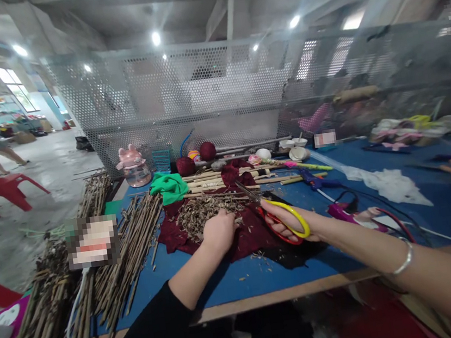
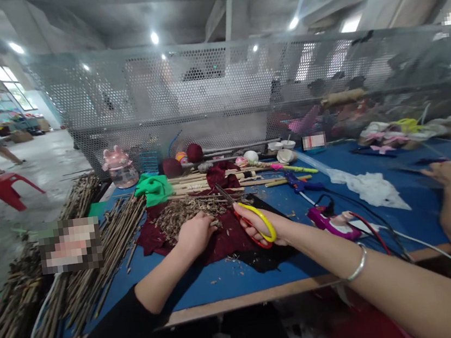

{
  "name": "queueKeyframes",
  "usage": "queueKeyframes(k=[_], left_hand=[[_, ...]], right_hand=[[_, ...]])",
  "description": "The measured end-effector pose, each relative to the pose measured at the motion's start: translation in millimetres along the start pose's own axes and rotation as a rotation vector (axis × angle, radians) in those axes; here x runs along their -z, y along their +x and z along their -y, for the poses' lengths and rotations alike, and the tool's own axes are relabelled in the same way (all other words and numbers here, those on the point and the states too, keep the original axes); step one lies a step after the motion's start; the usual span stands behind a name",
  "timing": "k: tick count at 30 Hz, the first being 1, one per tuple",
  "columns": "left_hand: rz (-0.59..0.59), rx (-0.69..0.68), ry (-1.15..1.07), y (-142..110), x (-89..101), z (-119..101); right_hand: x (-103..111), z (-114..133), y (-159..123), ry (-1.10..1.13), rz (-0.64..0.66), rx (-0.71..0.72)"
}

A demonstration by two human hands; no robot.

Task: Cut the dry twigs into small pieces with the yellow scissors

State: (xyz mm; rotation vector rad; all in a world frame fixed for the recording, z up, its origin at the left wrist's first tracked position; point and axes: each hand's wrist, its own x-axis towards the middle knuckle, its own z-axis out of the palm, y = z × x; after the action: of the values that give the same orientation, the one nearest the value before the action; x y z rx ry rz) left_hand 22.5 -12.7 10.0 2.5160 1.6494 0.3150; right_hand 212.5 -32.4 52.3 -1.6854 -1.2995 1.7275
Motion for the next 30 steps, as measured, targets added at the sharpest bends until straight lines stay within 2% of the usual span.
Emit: queueKeyframes(k=[3,6,8,12,15,20,23,26,30], left_hand=[[0.017,0.003,0.009,3.4,-5.0,-5.3],[-0.067,0.011,-0.101,0.3,-1.0,2.3],[-0.143,0.054,-0.217,-4.1,4.2,11.0],[-0.281,0.234,-0.57,-11.4,12.9,25.9],[-0.302,0.297,-0.687,-13.6,16.1,30.3],[-0.211,0.237,-0.669,-15.4,16.5,30.1],[-0.186,0.246,-0.619,-17.8,15.9,30.5],[-0.234,0.325,-0.525,-23.2,17.3,29.1],[-0.315,0.485,-0.511,-30.9,25.6,25.1]], right_hand=[[-2.6,-3.3,-1.5,-0.011,0.035,0.019],[-3.9,-7.1,-2.5,-0.082,0.044,0.044],[-3.3,-9.4,-3.4,-0.201,0.003,0.063],[-3.7,-9.2,-9.5,-0.512,0.006,0.31],[-9.8,-4.2,-15.0,-0.641,0.054,0.424],[-23.8,0.9,-15.3,-0.774,0.052,0.481],[-27.2,-1.4,-11.5,-0.776,0.021,0.417],[-26.3,-4.2,-4.8,-0.756,-0.027,0.389],[-23.3,-6.2,11.8,-0.769,-0.117,0.515]])
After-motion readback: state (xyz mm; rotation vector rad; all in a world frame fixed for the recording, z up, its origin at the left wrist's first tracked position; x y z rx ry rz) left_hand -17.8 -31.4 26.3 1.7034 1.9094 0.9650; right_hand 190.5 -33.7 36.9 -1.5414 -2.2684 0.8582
